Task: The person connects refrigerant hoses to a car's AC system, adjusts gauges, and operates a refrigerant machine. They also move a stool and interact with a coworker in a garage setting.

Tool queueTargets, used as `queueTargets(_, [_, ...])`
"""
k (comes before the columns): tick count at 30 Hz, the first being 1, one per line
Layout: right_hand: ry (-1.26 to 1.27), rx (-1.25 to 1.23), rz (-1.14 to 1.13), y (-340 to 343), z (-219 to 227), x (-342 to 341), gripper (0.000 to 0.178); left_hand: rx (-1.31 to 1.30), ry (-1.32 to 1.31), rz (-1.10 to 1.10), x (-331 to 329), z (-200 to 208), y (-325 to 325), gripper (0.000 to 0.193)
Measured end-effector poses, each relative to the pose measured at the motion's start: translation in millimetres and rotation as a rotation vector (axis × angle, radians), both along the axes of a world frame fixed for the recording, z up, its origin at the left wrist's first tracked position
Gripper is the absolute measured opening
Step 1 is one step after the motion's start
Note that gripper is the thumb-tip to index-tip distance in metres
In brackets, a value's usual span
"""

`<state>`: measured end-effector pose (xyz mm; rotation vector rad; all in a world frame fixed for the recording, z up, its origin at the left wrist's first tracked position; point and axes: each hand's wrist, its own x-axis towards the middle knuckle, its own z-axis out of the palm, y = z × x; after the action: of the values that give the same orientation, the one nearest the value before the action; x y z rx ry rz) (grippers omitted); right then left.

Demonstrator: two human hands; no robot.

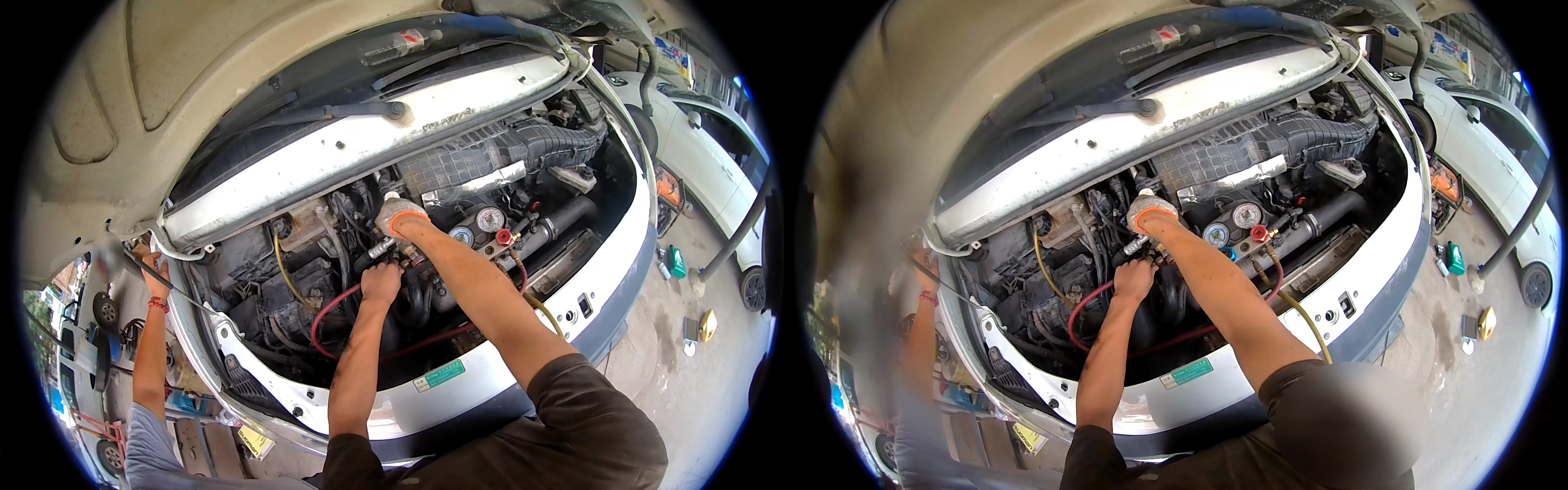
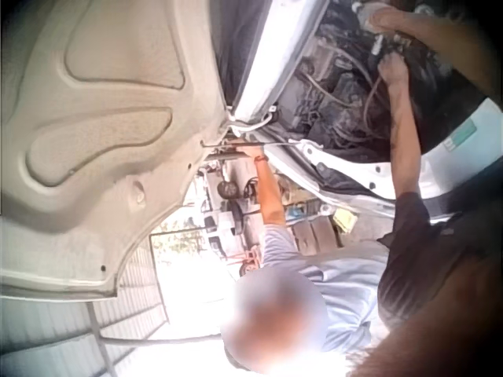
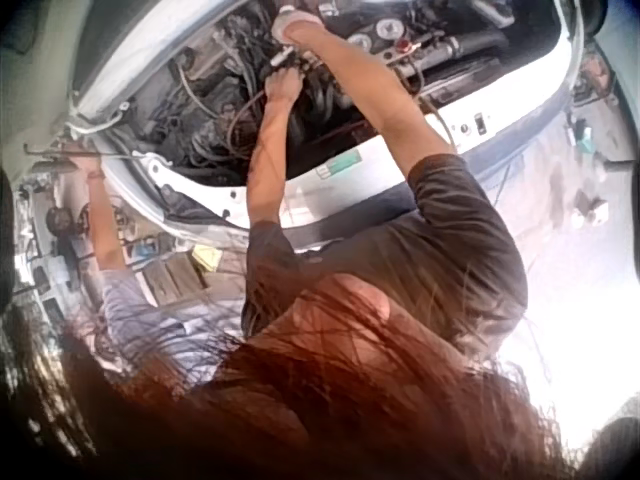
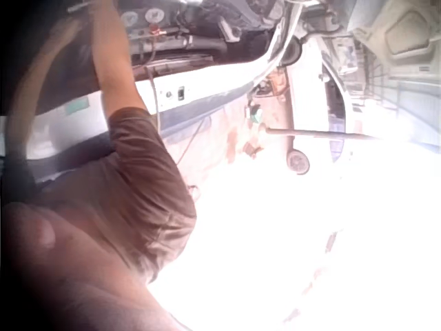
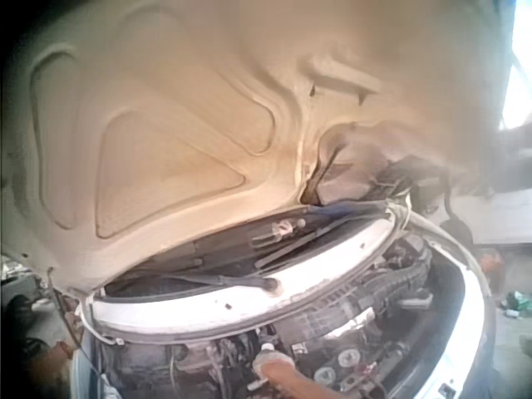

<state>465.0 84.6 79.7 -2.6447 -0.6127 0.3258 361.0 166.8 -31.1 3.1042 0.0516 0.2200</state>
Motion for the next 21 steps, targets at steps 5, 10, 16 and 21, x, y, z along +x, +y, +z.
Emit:
queueTargets(5, [-0.041, -0.110, 0.149, -4, -13, 26, 0.028, 0.041, 0.008, 0.007, 10, 8, -14, 0.023])
queueTargets(10, [-0.095, 0.127, -0.005, -32, -5, -2, 0.042, 0.030, -0.027, 0.010, 4, 10, -12, 0.024])
queueTargets(16, [-0.534, -0.144, -0.059, -128, 0, -28, 0.041, -0.019, -0.056, 0.025, -9, 1, 6, 0.022])
queueTargets(21, [-0.417, -0.394, -0.230, -216, -41, -49, 0.047, -0.082, -0.063, -0.042, 9, 2, -17, 0.018])
